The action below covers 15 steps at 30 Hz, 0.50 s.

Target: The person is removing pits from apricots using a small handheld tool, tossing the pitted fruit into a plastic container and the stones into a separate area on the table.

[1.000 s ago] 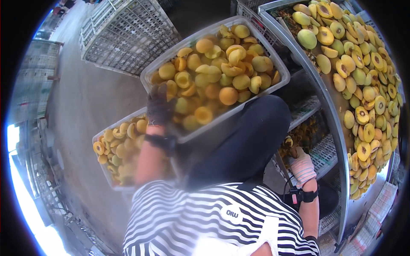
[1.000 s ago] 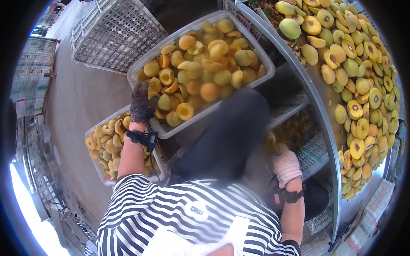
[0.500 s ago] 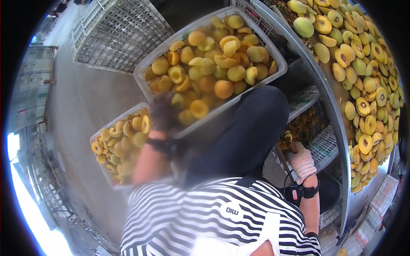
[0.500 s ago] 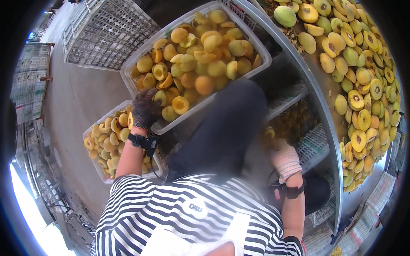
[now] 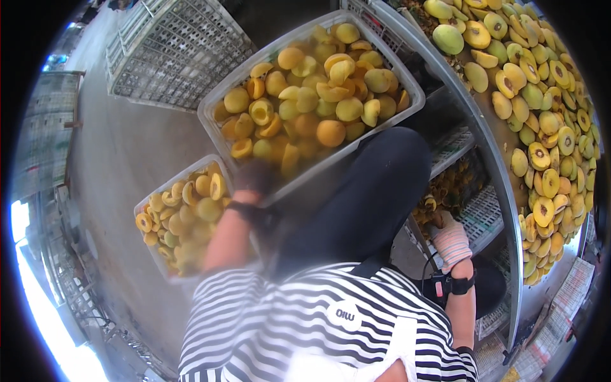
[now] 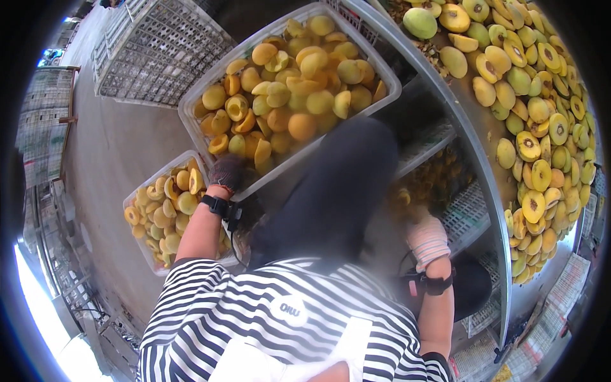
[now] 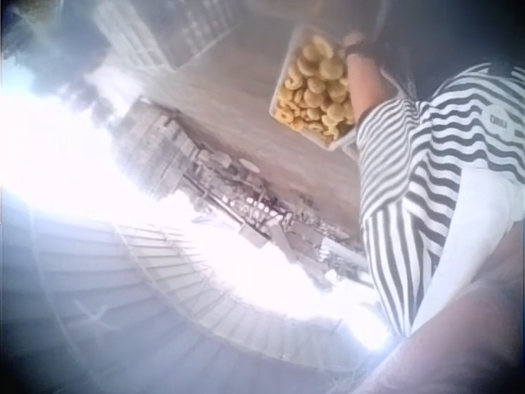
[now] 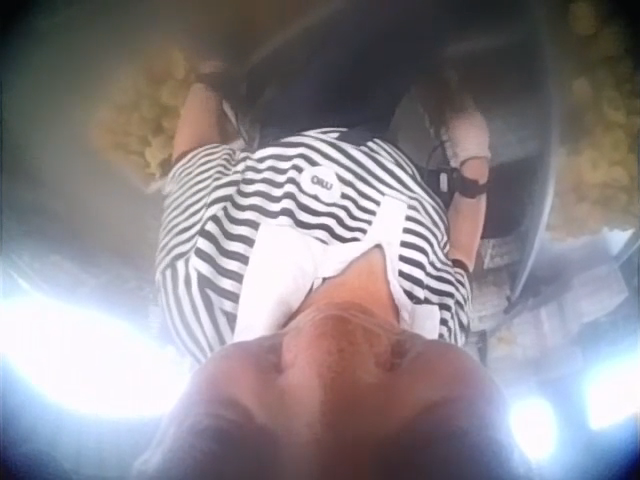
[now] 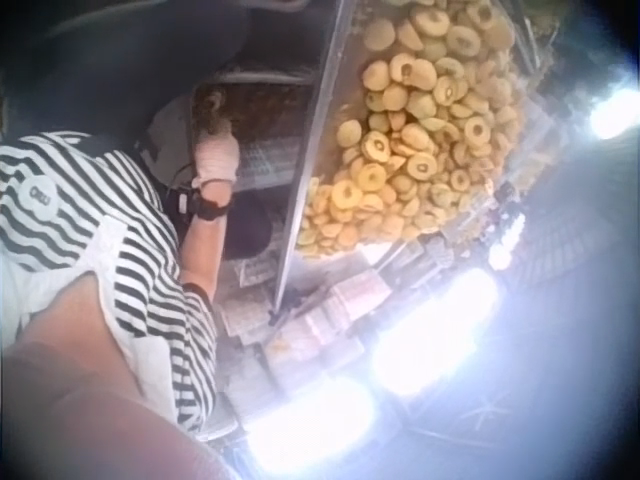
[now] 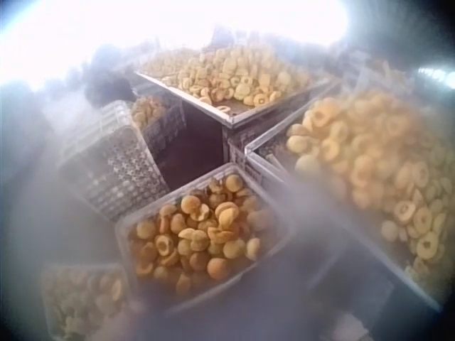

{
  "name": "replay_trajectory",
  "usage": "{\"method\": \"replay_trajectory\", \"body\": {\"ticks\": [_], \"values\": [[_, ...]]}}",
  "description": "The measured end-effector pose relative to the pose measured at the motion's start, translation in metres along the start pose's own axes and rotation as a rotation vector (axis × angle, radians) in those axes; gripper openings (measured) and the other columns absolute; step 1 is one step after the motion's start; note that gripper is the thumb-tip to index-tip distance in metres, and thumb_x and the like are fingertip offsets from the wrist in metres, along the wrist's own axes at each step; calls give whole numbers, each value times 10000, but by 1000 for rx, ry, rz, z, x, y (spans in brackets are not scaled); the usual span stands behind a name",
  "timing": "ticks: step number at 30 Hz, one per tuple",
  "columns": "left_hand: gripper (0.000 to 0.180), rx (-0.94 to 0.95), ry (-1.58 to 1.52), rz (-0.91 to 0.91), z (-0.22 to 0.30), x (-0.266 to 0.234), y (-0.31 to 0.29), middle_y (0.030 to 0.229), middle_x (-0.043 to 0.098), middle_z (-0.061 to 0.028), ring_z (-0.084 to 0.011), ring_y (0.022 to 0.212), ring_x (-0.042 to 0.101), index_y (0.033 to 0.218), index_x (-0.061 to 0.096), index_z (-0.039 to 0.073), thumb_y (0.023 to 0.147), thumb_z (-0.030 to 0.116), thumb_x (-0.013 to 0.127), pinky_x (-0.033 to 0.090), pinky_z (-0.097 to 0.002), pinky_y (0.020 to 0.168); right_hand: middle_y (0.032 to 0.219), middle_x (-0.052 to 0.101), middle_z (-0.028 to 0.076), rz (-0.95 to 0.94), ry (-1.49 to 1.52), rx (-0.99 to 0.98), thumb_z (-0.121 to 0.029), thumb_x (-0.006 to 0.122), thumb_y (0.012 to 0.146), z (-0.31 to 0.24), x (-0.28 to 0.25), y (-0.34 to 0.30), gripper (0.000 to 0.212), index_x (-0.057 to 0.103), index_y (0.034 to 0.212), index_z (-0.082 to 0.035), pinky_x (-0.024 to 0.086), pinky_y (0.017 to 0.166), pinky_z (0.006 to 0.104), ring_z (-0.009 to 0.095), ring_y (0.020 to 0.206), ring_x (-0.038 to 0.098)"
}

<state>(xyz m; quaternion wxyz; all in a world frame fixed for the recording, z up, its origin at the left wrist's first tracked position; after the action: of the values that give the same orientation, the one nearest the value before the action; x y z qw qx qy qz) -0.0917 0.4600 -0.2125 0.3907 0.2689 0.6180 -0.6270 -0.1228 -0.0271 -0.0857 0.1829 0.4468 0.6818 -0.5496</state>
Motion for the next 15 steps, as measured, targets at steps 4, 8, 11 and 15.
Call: {"method": "replay_trajectory", "body": {"ticks": [4, 8, 11, 15], "values": [[381, 54, -19, 15, 9, -23, -10, 1045, 671, -118, -324, 979, 634, 1084, 669, 141, 820, 413, 632, 508, -421, 830, 1030, 665, 216, 29, 255, 23, -147, 695, 796, -22, -10, -8, 382, 587, 1132, -3, 508, 795, 368, 372, 960, 626], [508, 35, -453, 165, 66, -59, -16, 1178, 625, -141, -333, 1088, 588, 1244, 572, 126, 810, 364, 687, 469, -404, 918, 1029, 669, 206, -13, -66, 33, -128, 690, 797, 5, -2, 4, 370, 586, 1127, 5, 508, 792, 357, 365, 955, 628], [579, 143, -304, 158, 81, -52, -2, 1216, 603, -171, -325, 1126, 576, 1279, 541, 65, 812, 376, 686, 456, -380, 945, 1028, 669, 207, 3, -49, -47, -106, 679, 800, -10, -5, 9, 342, 593, 1108, 13, 506, 788, 351, 363, 951, 629], [537, 275, -462, 323, 50, -18, 2, 1184, 621, -150, -293, 1073, 607, 1251, 541, 55, 804, 300, 712, 467, -369, 928, 1022, 677, 202, -40, 79, 75, -108, 684, 798, -37, -19, -1, 380, 584, 1144, 12, 507, 808, 343, 343, 966, 640]]}}
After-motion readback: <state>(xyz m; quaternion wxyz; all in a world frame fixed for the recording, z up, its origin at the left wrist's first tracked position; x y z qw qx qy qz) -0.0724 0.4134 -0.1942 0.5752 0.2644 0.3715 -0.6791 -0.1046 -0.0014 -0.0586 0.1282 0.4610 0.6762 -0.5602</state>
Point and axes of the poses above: each hand's wrist, its own y-axis towards the middle knuckle, its own x-axis out of the palm, z = x × y, the point moved 1 cm from there along y, towards the middle knuckle
